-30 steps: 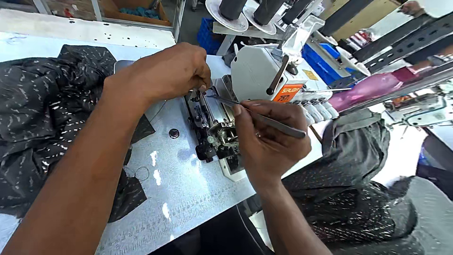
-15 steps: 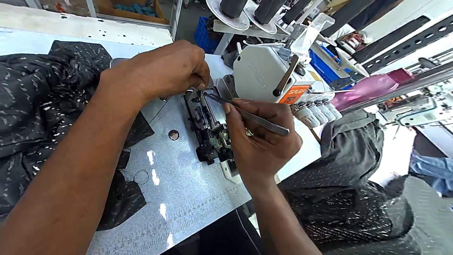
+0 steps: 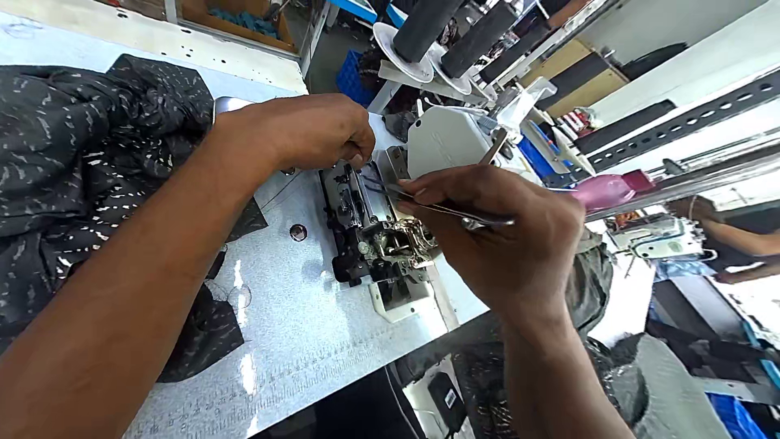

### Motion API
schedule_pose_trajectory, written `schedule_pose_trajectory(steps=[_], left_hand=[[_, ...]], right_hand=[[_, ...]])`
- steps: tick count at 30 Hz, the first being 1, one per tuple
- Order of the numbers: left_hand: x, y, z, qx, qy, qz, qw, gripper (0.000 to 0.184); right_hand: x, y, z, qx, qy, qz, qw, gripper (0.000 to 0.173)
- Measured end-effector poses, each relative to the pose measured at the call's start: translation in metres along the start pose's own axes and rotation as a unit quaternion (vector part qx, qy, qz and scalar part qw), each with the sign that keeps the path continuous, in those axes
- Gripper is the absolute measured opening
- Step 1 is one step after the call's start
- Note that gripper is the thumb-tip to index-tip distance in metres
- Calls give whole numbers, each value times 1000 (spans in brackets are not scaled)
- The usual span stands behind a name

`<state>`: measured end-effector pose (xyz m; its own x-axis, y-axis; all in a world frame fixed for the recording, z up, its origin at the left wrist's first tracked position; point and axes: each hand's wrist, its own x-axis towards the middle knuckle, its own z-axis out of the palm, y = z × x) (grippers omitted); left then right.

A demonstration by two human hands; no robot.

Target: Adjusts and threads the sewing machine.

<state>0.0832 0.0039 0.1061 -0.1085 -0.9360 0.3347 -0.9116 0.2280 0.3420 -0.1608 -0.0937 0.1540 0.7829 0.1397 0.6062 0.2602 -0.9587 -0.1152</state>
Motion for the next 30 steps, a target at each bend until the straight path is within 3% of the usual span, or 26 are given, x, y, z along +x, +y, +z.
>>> schedule_pose_trajectory(steps=[30], left_hand=[[-6, 12, -11, -22, -9, -20, 1000, 13]], right_hand=[[-5, 7, 27, 9, 29, 14, 999, 7]])
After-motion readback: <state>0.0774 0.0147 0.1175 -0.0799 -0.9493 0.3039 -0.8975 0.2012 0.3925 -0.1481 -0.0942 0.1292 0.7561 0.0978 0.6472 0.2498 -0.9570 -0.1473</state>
